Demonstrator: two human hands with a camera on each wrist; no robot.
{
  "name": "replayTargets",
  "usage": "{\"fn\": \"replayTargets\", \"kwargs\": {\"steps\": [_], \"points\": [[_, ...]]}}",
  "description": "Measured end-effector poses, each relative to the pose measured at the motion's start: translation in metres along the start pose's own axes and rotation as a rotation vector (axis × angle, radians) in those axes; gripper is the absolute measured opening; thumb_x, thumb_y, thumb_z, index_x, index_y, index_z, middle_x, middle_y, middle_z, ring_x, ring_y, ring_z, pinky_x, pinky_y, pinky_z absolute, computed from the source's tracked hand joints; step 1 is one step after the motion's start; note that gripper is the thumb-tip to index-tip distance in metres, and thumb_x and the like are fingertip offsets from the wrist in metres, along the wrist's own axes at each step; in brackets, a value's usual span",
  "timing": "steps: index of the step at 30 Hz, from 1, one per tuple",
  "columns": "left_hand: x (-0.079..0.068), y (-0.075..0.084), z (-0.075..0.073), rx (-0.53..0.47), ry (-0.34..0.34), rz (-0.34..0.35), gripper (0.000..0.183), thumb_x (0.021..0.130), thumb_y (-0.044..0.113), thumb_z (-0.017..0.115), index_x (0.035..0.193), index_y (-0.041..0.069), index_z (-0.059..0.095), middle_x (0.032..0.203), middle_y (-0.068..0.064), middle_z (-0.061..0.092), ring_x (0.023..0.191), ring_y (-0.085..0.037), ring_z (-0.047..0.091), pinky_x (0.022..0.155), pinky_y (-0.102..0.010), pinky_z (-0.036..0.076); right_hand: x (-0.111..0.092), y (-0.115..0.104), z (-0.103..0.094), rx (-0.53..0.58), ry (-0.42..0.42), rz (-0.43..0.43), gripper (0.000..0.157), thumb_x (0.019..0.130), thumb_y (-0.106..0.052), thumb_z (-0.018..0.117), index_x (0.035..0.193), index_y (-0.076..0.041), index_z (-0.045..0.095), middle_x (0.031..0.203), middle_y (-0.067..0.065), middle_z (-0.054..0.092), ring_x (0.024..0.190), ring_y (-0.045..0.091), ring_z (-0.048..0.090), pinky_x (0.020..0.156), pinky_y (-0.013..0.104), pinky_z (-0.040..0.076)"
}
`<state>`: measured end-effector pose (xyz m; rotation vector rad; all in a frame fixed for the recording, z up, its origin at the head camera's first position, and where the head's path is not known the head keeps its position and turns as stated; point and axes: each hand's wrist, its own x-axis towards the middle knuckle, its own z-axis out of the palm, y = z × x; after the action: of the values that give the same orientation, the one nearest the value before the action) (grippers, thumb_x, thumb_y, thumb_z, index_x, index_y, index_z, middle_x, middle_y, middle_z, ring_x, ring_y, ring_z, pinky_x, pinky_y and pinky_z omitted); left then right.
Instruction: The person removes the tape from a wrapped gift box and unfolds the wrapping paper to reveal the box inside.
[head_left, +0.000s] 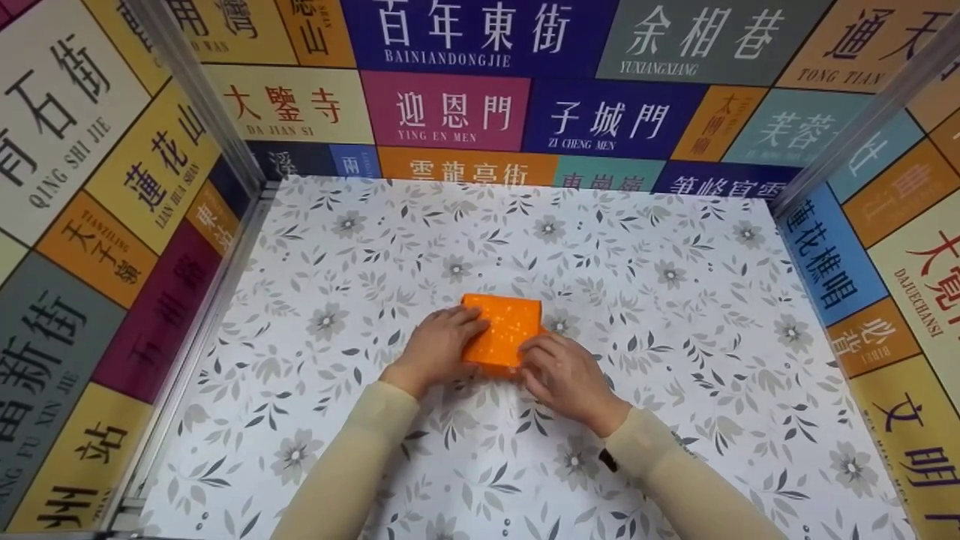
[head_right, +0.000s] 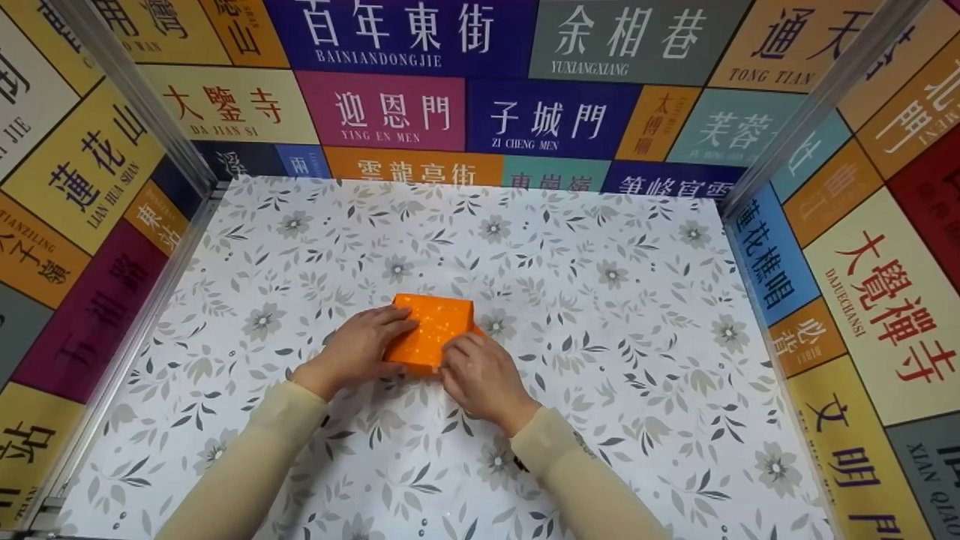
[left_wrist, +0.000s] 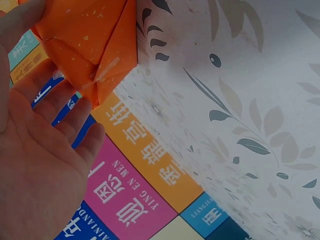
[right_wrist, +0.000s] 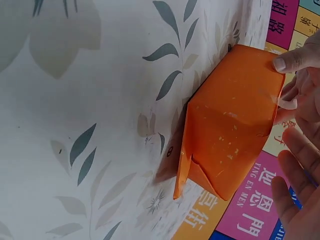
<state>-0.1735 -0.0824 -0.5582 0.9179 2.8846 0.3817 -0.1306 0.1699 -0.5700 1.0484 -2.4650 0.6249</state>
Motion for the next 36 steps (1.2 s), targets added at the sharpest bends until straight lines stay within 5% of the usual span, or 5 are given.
{"fn": "replayTargets", "kwargs": {"steps": [9,36], "points": [[0.000,0.000,-0.001,0.001,-0.014,0.000,0.075,0.083,0.050,0.077,0.147,0.020,0.052,0.154,-0.005,0.042,0.142,-0.026,0.035,0.116,-0.045,0.026,-0.002,0.005,0.000,-0.084,-0.086,0.198,0.025,0.090,-0.021,0.069,0.112,-0.010,0.070,0.122,0.005,0.064,0.115,0.028,0.057,0.099,0.042,0.045],[0.001,0.003,-0.005,0.003,-0.005,0.002,0.075,0.081,0.048,0.077,0.145,0.017,0.054,0.150,-0.007,0.046,0.139,-0.027,0.038,0.117,-0.043,0.023,0.002,0.014,-0.002,0.012,-0.236,0.323,0.038,0.090,-0.025,0.074,0.125,-0.010,0.068,0.138,0.004,0.056,0.130,0.026,0.049,0.105,0.041,0.043]]}}
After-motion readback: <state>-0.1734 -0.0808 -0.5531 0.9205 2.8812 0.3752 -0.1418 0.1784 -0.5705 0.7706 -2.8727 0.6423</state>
